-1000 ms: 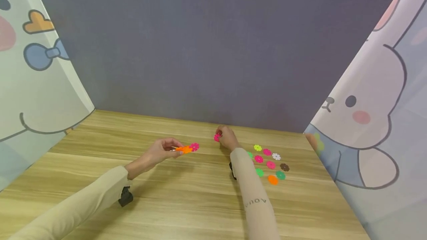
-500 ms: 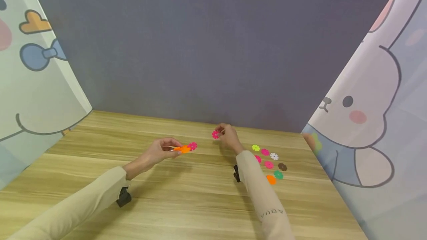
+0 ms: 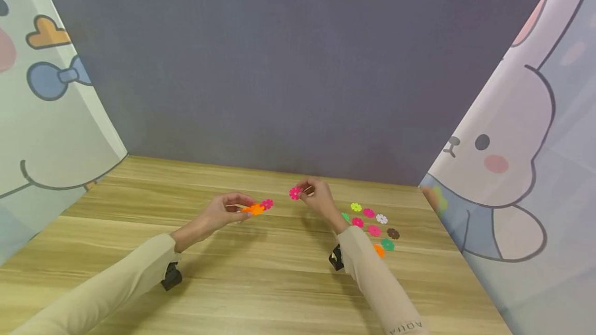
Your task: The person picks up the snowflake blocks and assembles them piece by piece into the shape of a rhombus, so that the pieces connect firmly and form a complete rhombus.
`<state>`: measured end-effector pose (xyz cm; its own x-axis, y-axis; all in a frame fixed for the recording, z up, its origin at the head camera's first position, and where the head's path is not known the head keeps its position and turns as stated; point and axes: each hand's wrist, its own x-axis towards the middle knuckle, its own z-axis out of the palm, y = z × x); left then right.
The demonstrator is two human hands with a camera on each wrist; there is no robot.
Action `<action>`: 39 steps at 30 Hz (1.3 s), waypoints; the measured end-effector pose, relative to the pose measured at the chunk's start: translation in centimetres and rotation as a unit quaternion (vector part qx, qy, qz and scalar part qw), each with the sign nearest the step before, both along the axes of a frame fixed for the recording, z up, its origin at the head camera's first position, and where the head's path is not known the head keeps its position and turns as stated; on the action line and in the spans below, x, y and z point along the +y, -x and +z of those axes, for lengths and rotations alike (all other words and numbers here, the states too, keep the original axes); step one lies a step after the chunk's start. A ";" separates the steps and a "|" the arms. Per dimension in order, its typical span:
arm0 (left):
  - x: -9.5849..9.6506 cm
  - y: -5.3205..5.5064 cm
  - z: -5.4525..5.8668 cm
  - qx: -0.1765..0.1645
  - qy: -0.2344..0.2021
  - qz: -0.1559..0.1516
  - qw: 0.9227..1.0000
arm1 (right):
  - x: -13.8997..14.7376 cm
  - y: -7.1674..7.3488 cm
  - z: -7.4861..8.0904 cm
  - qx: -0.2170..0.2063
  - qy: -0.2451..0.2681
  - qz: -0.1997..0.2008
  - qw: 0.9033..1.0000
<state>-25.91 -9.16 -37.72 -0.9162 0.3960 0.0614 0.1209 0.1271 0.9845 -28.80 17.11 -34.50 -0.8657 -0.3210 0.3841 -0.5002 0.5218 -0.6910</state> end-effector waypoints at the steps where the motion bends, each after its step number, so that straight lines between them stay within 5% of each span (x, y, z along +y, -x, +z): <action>1: 0.0 0.0 0.0 0.000 0.001 -0.001 1.000 | -0.2 -0.7 0.4 -0.006 0.005 0.005 1.000; 7: -0.1 0.1 -0.2 -0.006 0.010 -0.004 1.000 | -0.8 -2.4 0.4 -0.027 0.024 0.029 0.999; 19: -0.1 0.0 0.0 -0.007 0.009 -0.015 1.000 | -1.4 -3.4 -0.3 -0.068 0.059 0.039 0.995; 39: 0.0 0.0 -0.2 0.011 0.020 -0.022 1.000 | -2.3 -4.2 0.2 -0.047 0.096 0.042 0.993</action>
<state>-25.92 -9.16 -37.88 -0.8966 0.4381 0.0642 0.1484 0.1606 0.9758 -24.62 14.84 -34.34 -0.8742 -0.3213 0.3641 -0.4645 0.3348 -0.8198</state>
